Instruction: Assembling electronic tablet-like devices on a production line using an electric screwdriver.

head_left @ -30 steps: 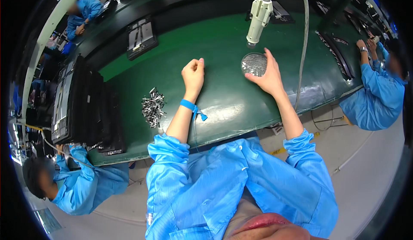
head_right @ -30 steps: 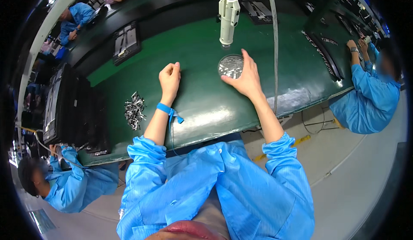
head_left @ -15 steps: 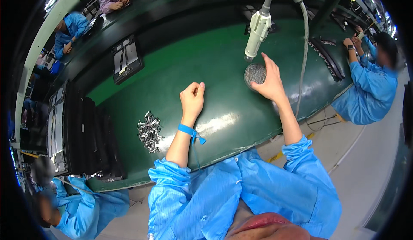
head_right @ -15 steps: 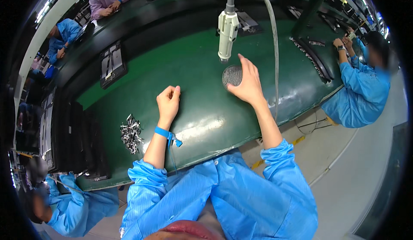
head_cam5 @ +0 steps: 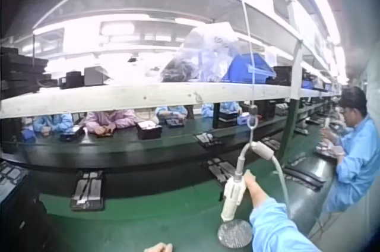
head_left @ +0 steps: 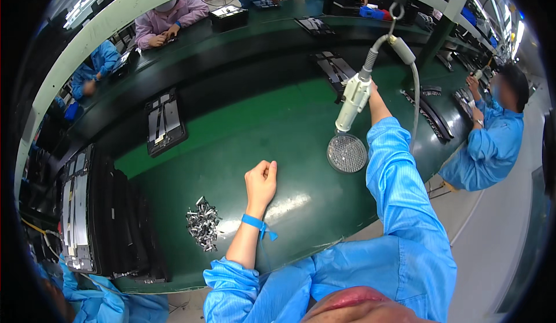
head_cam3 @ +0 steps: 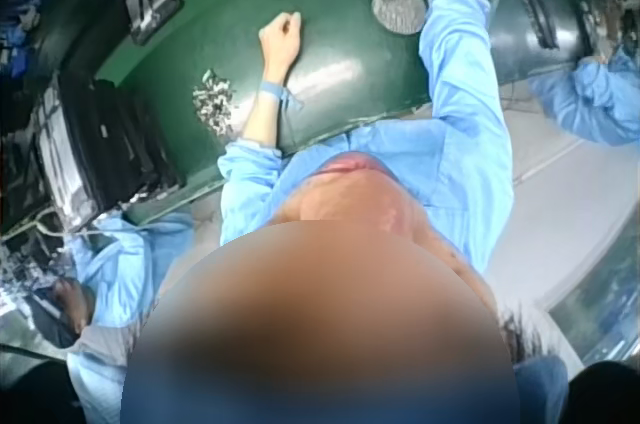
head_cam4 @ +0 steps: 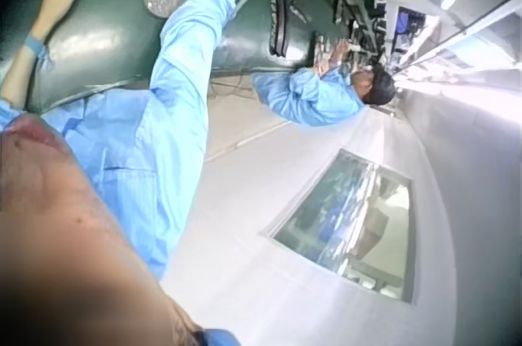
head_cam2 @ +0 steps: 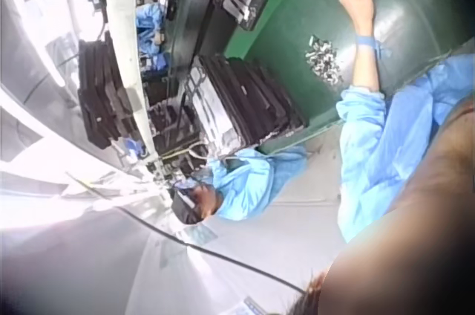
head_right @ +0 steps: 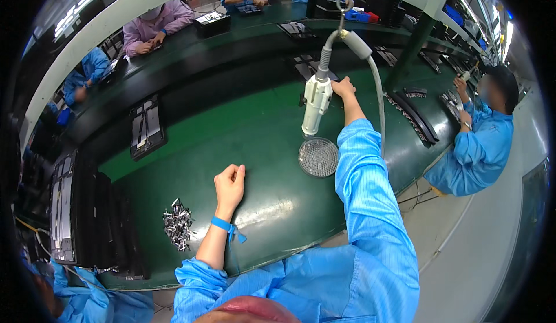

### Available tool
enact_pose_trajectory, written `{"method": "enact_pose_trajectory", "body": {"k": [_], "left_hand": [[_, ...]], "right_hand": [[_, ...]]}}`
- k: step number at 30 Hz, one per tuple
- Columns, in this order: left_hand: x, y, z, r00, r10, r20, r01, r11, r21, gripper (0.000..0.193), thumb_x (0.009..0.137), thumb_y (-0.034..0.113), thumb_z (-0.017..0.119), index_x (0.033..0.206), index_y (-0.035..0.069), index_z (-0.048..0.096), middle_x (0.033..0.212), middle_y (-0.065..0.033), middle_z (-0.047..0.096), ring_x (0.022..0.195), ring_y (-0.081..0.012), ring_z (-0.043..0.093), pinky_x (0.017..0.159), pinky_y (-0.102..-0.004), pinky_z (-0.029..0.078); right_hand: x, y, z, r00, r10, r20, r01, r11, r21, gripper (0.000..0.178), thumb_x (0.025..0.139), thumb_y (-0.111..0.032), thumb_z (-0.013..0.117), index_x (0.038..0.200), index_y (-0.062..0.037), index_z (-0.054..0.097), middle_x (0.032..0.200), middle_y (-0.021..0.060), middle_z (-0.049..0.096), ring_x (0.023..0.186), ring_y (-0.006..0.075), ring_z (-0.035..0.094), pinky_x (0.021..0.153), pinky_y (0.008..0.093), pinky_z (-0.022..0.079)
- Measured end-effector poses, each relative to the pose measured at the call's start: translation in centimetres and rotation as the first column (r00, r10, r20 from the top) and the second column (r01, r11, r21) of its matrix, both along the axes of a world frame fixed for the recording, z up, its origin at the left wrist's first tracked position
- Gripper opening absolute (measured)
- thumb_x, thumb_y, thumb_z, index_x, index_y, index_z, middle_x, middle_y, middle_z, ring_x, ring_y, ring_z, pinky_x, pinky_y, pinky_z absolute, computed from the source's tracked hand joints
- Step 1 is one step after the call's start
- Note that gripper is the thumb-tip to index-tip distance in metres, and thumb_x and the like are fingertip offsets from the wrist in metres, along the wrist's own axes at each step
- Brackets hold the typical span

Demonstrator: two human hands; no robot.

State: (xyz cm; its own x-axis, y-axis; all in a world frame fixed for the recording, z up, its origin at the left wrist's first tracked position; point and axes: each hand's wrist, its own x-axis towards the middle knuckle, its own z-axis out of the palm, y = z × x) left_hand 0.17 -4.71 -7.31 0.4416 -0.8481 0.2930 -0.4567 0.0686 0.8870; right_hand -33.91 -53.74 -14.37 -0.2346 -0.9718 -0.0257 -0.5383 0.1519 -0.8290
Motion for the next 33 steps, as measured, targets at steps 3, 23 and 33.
{"method": "enact_pose_trajectory", "body": {"k": [3, 23, 33], "left_hand": [[0.5, 0.1, 0.2, 1.000, 0.007, 0.011, -0.007, 1.000, 0.019, 0.032, 0.088, 0.018, 0.063, 0.066, -0.001, 0.053, 0.049, -0.0097, 0.044, 0.044, -0.0182, 0.039, 0.046, -0.0333, 0.034], [1.8, 0.5, -1.6, 0.973, -0.007, -0.229, 0.005, 1.000, -0.010, 0.028, 0.094, 0.021, 0.058, 0.073, 0.002, 0.059, 0.056, 0.0001, 0.055, 0.051, -0.0073, 0.050, 0.047, -0.0240, 0.039], [1.7, 1.0, -1.5, 0.468, -0.288, -0.836, 0.132, 0.958, -0.256, 0.072, 0.094, 0.021, 0.060, 0.147, 0.005, 0.014, 0.090, -0.0081, 0.061, 0.075, -0.0134, 0.060, 0.065, -0.0246, 0.049]], "right_hand": [[0.0, -3.5, -1.2, 0.948, 0.179, -0.265, -0.189, 0.982, -0.013, 0.090, 0.060, -0.061, 0.074, 0.122, 0.0022, 0.058, 0.127, 0.0233, 0.056, 0.119, 0.0333, 0.055, 0.097, 0.0433, 0.041], [14.0, 18.4, 7.5, 0.306, 0.493, 0.814, -0.341, 0.855, -0.390, 0.011, 0.087, -0.022, 0.066, 0.093, -0.0155, 0.059, 0.080, -0.0031, 0.059, 0.071, 0.0106, 0.057, 0.062, 0.0256, 0.047], [14.6, 38.8, 8.4, 0.568, 0.463, 0.681, -0.454, 0.866, -0.211, 0.022, 0.087, -0.019, 0.068, 0.097, -0.0004, 0.062, 0.088, -0.0005, 0.060, 0.082, 0.0093, 0.053, 0.074, 0.0265, 0.044]]}}
